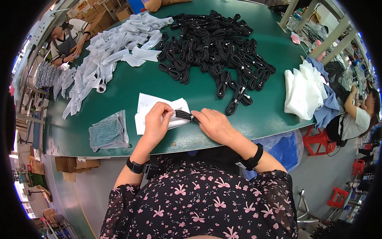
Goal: The person picks up a white bag and a black cable, inserts the cable into the bag, and places the bagged cable onto a stack. This process is repeated for several more cables.
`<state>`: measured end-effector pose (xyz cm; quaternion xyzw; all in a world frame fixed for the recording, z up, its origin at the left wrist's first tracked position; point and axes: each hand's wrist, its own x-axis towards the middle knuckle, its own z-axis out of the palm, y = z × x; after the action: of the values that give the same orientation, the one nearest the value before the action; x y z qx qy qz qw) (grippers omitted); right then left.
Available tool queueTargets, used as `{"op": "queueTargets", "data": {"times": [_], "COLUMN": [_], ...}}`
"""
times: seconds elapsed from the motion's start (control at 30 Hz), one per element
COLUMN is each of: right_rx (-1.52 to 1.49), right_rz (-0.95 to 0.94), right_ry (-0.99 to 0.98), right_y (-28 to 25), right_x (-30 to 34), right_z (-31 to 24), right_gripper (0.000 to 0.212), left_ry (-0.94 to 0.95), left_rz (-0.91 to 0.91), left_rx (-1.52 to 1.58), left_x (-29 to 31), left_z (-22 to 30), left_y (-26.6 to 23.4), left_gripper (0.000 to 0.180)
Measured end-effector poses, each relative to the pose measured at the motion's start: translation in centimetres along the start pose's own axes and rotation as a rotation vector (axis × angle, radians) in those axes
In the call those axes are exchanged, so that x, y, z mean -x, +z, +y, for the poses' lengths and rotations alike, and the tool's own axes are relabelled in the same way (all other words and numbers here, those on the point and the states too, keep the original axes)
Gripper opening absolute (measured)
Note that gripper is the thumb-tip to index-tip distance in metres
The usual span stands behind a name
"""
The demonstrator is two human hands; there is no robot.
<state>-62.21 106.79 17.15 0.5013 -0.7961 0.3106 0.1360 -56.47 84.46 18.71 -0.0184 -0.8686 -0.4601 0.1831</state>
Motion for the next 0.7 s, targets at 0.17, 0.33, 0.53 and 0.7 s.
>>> {"op": "queueTargets", "data": {"times": [0.17,0.33,0.53,0.7], "right_rx": [-1.233,-0.814,-0.679,-0.782], "right_rz": [-0.169,-0.107,0.05,0.221], "right_ry": [1.118,0.739,0.788,0.314], "right_y": [0.4,0.0,1.1,0.7], "right_x": [-0.8,-2.6,-4.9,-6.6], "right_z": [-0.1,-0.5,-0.1,-0.8], "right_gripper": [0.036,0.035,0.038,0.038], "left_ry": [0.378,0.371,0.1,-0.002], "left_rz": [-0.098,-0.082,-0.112,-0.148], "left_rx": [-0.095,-0.125,0.019,0.288], "left_x": [-0.5,-2.1,-3.8,-5.9], "left_z": [0.4,1.3,1.2,0.1], "left_y": [-0.5,-1.2,-1.8,-2.6], "left_gripper": [0.012,0.013,0.011,0.007]}}
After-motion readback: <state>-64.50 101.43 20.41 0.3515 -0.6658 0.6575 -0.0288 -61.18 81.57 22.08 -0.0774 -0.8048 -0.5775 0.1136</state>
